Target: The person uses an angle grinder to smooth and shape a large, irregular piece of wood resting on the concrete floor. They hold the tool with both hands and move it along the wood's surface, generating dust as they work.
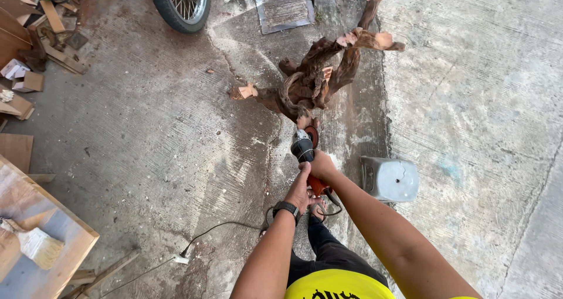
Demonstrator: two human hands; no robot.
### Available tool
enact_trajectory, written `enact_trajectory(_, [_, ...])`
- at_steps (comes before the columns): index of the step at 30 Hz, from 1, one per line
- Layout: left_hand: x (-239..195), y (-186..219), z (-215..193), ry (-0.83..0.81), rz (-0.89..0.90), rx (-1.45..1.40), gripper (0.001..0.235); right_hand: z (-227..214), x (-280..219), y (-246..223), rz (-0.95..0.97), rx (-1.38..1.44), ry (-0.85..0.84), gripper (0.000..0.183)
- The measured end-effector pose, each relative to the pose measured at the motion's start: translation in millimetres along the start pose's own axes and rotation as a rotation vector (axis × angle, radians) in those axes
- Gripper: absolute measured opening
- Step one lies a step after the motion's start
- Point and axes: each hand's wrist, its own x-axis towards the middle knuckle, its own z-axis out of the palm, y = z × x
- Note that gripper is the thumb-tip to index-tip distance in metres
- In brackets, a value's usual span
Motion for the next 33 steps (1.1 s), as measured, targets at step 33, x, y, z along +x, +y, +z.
enact_trajectory(33, [5,17,28,0.032,0.055,-0.07,0.053,-10,-2,9,0.041,0.194,0.088,0.067])
